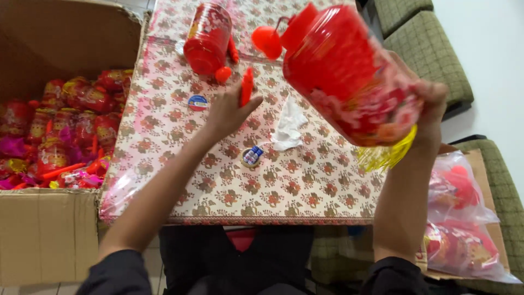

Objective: The person wipes a lantern with a tissue, puts it into a plastic bag, and later inserts batteries and a handle into another lantern.

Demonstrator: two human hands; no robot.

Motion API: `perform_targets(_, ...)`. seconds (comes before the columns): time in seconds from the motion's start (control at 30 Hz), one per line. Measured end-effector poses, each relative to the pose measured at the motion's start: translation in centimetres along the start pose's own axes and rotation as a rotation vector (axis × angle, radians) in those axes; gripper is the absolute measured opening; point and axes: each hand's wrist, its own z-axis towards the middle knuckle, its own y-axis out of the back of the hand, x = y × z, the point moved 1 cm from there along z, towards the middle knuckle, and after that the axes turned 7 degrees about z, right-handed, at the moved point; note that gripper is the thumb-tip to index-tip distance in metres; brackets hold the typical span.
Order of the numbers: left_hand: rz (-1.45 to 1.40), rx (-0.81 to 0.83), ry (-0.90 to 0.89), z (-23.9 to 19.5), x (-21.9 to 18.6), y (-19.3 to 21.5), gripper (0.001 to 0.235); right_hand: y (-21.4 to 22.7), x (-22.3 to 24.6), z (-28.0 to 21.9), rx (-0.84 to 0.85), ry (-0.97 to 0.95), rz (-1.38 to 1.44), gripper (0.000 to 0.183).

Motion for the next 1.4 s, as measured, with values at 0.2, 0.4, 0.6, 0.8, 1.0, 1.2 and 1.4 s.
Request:
perform_targets(0.2, 0.269, 0.612, 0.073, -4.2, -0.3, 5.1, 0.035, 7.3, 0.7, 0.4, 0.182, -0.250, -0.963, 0.110)
perform_targets(0.4, 0.379, 0.747, 0.012, -5.2, 0.8, 4.9, 0.050, 12.6, -1.6, 1.2, 0.117, -0.525, -1.106, 0.097)
perform_targets(0.6, 0.281, 0.583, 0.058, -5.7, 4.7, 2.2, 0.047, 12.0, -3.0, 1.5, 0.182, -0.313, -1.365, 0.108)
perform_targets(0.8, 0.276, 0.530, 0.153, -4.1, 4.4, 1.9, 0.039, 14.8, -2.9, 3.3, 0.131, -0.315, -1.597, 0.108)
perform_targets(1.0, 0.165, 0.585, 0.179, -4.7, 3.1, 1.2, 0.039, 16.6, -3.2, 4.6, 0.080, -0.444, -1.874, 0.107)
perform_targets(1.2, 0.152, 0.554, 0.092, -6.1, 1.4, 1.5, 0.042, 12.6, -12.1, 5.3, 0.171, 0.587, -1.701, 0.029)
perform_targets(1.4, 0.360, 0.243, -0.278, -9.2, 3.9, -0.1, 0.031, 9.0, -23.6, 2.9, 0.494, 0.678, -1.832, 0.031)
